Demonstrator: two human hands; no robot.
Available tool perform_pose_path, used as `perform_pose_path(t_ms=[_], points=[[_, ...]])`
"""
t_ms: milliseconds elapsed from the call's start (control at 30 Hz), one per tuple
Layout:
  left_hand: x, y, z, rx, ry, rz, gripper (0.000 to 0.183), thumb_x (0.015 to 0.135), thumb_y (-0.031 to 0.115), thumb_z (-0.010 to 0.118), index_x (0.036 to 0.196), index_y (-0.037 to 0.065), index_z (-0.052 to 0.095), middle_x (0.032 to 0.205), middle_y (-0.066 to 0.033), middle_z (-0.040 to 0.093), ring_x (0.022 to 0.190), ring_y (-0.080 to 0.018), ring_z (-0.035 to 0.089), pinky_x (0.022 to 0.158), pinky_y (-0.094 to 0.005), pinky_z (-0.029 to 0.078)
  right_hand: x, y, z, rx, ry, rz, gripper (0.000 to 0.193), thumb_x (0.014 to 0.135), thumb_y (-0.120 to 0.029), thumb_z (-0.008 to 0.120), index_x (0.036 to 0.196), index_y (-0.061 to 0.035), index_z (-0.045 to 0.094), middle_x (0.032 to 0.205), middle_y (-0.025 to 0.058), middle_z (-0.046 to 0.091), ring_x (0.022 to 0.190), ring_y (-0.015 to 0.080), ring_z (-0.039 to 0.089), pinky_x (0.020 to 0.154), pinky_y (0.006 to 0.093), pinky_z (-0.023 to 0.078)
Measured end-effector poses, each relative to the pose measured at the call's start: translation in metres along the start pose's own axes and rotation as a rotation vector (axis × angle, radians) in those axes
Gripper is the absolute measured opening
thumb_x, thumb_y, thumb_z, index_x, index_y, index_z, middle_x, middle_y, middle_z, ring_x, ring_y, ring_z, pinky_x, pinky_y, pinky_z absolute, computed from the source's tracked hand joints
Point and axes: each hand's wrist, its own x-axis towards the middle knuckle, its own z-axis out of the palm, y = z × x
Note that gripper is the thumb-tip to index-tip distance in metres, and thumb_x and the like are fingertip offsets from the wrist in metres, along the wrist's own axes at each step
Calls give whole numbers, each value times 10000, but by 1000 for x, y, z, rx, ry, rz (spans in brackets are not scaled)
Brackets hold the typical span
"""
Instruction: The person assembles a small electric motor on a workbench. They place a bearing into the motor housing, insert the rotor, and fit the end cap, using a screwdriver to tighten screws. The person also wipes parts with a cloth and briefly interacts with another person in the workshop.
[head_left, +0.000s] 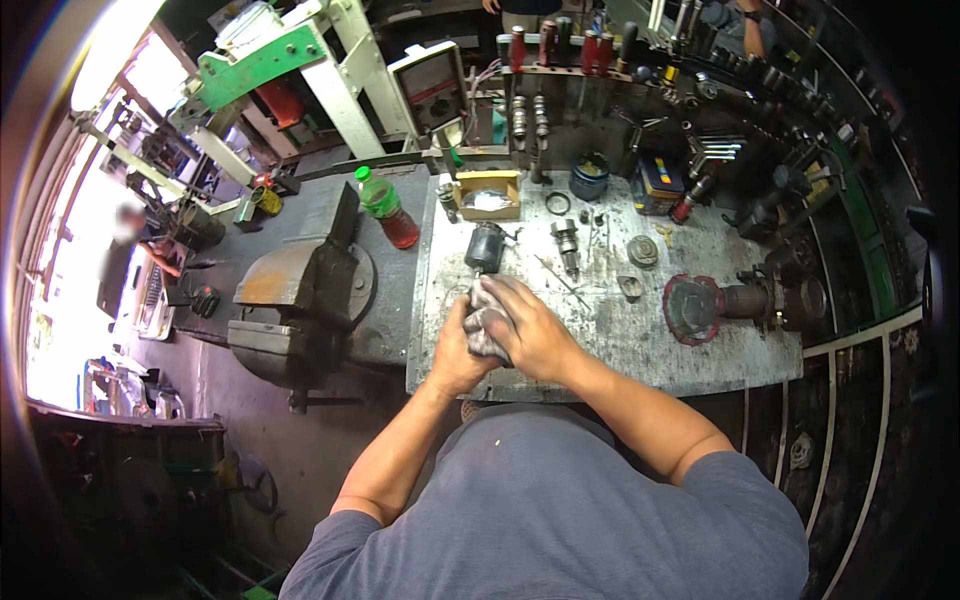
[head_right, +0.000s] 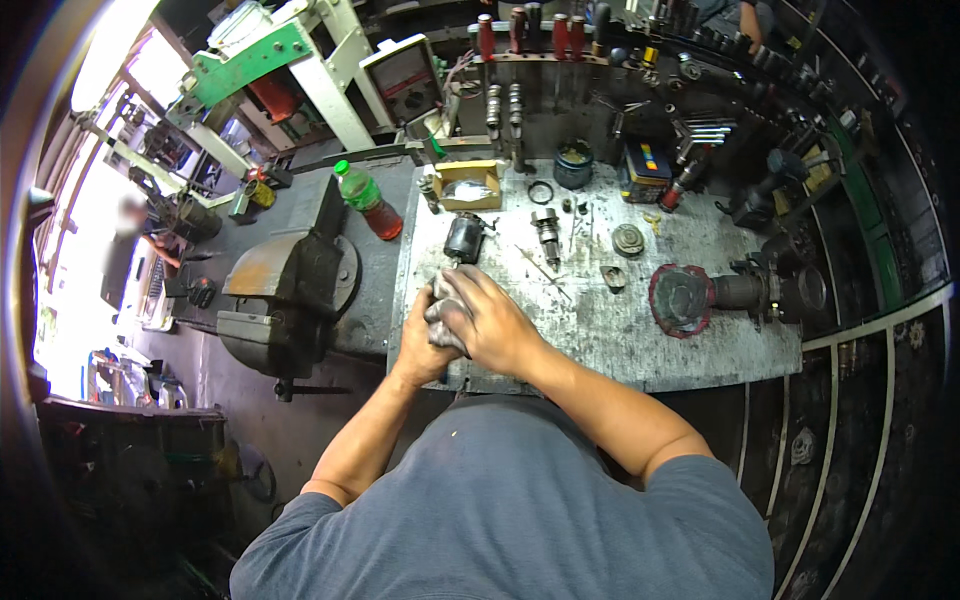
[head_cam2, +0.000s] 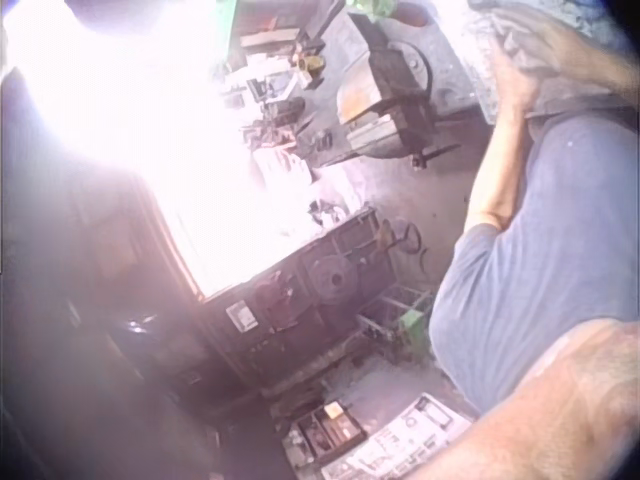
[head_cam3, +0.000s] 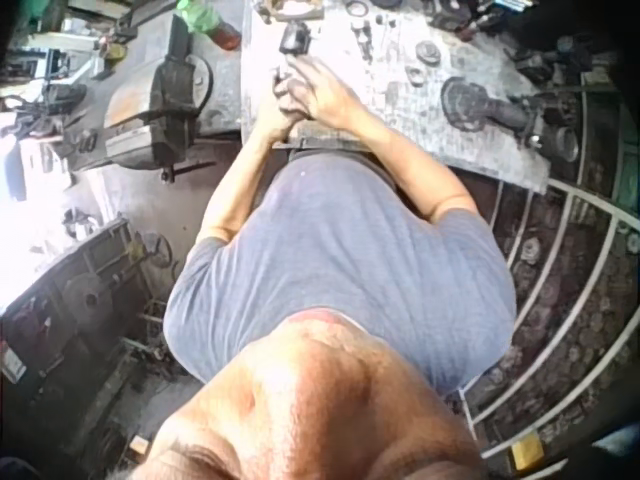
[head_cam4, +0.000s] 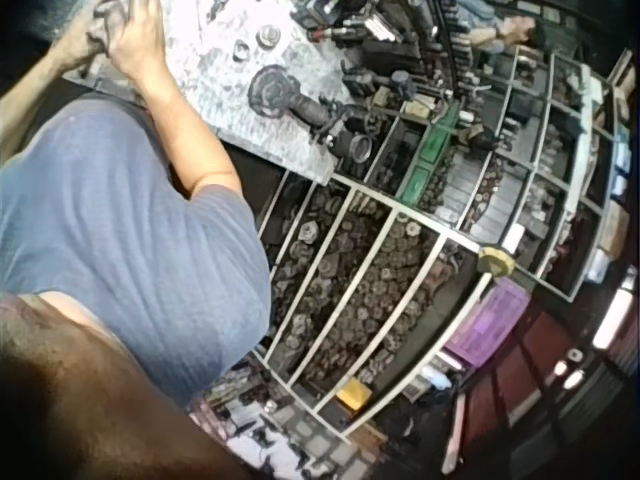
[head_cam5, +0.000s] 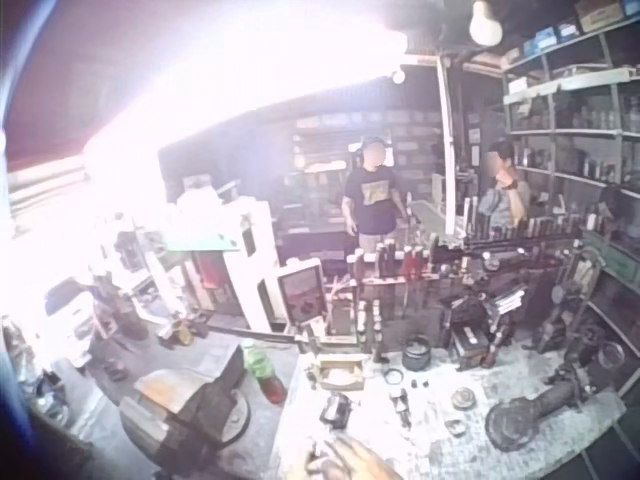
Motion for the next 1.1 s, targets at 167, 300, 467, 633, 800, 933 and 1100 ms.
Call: perform_pose_path(t_ms=[167,300,467,633,800,933,1100], points=[[14,12,-15,-69,-11,178,1060,634,435,1069,1442,25,518,1264,-164,699,1144,-310,731,995,-454,600,61,16,4,403,-12,309,458,1152,-371,539,1176,28,760,1017,249,787,935,322,759,861,453,587],[6,24,-11,246,-10,335,1016,596,454,1067,1386,40,582,1248,-169,699,1145,-359,719,1013,-462,574,41,28,-8,313,83,200,506,1167,-383,516,1127,61,755,966,262,791,833,319,759,802,443,587],[16,35,-31,117,239,172,944,644,271,1053,1428,83,561,1289,-148,714,1195,-323,712,1062,-432,569,-41,14,-5,293,141,274,416,1152,-333,591,1145,40,776,1127,247,800,1013,330,789,931,449,639],[8,55,-62,415,-125,462,1196,567,315,1073,1570,79,464,1319,-167,703,1148,-392,704,1022,-481,548,-14,40,-34,724,117,185,495,1172,-333,556,1484,49,589,1375,212,720,1312,279,673,1133,398,535],[15,71,-42,509,-314,621,1295,557,336,1066,1626,45,394,1284,-178,717,1098,-406,704,1017,-489,534,3,45,-29,271,-229,296,343,1146,-237,596,1355,21,682,1166,195,781,1110,283,742,1017,411,576],[7,59,-31,456,-270,491,1340,551,328,1074,1645,18,364,1264,-203,714,1100,-405,716,985,-495,558,18,42,-29,256,-264,468,364,1146,-317,607,1226,15,734,927,154,794,867,240,776,805,389,620],[3,25,-23,-90,-25,126,1224,650,361,1050,1622,0,400,1322,-193,703,1225,-313,711,1082,-449,566,22,12,-30,810,183,190,436,1188,-302,444,1441,-5,639,1406,186,661,1305,271,621,1118,427,497]])
